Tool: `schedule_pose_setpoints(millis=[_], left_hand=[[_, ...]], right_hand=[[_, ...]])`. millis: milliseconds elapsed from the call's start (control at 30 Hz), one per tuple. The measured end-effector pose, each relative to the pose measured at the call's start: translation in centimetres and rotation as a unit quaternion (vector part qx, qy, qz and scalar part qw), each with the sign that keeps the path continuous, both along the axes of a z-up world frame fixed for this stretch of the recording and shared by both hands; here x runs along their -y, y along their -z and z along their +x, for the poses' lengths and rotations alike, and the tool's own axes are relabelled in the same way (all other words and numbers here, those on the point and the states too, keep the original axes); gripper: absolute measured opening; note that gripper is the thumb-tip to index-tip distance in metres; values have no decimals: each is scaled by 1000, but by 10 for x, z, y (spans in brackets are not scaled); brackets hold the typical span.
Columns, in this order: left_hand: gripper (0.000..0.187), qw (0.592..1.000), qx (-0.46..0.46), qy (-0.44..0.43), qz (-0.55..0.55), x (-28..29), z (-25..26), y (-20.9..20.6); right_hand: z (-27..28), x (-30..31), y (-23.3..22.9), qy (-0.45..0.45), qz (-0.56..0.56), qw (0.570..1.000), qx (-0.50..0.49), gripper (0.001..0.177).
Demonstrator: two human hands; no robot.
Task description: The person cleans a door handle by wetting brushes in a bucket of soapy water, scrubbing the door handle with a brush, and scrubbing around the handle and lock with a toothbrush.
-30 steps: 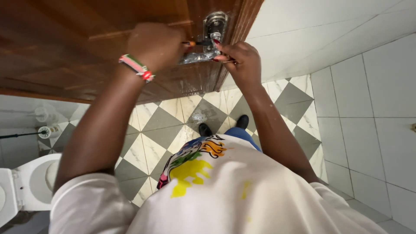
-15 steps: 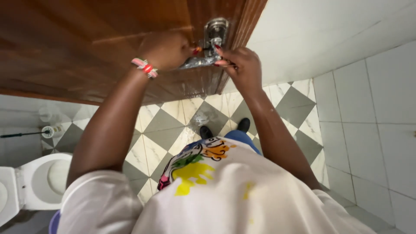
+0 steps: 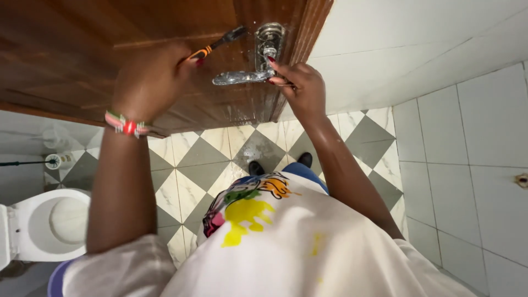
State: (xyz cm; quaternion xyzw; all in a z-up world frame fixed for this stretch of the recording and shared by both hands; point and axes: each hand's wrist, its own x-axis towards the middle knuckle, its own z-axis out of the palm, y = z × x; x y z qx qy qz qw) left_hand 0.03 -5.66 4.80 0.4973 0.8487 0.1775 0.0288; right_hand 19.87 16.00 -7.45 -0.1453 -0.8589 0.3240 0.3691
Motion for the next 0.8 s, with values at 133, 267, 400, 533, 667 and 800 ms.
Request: schedule_pose_setpoints(millis=[133,267,400,533,667,800], left_hand=[[21,980,52,-13,193,12,44,40],[17,963,10,-53,264,-1,104,91],[16,930,283,-109,206,-22,165,133],[19,858,381,-219,266,-73,202,176],[16,636,591,-236,437,-140,223,188],[18,569,570,-189,562,-207,230,171]], right_hand=[[10,-1,4,5,-84,996,-5,30],[13,-16,11,-15,-165,985,-56,13],[10,-39,14,-12,-232,972,-36,16],[23,-65,11,-71,-267,961,-4,15],[43,-86,13,-112,-275,955,9,13],[59,-110,15,-149,-283,947,-5,12]])
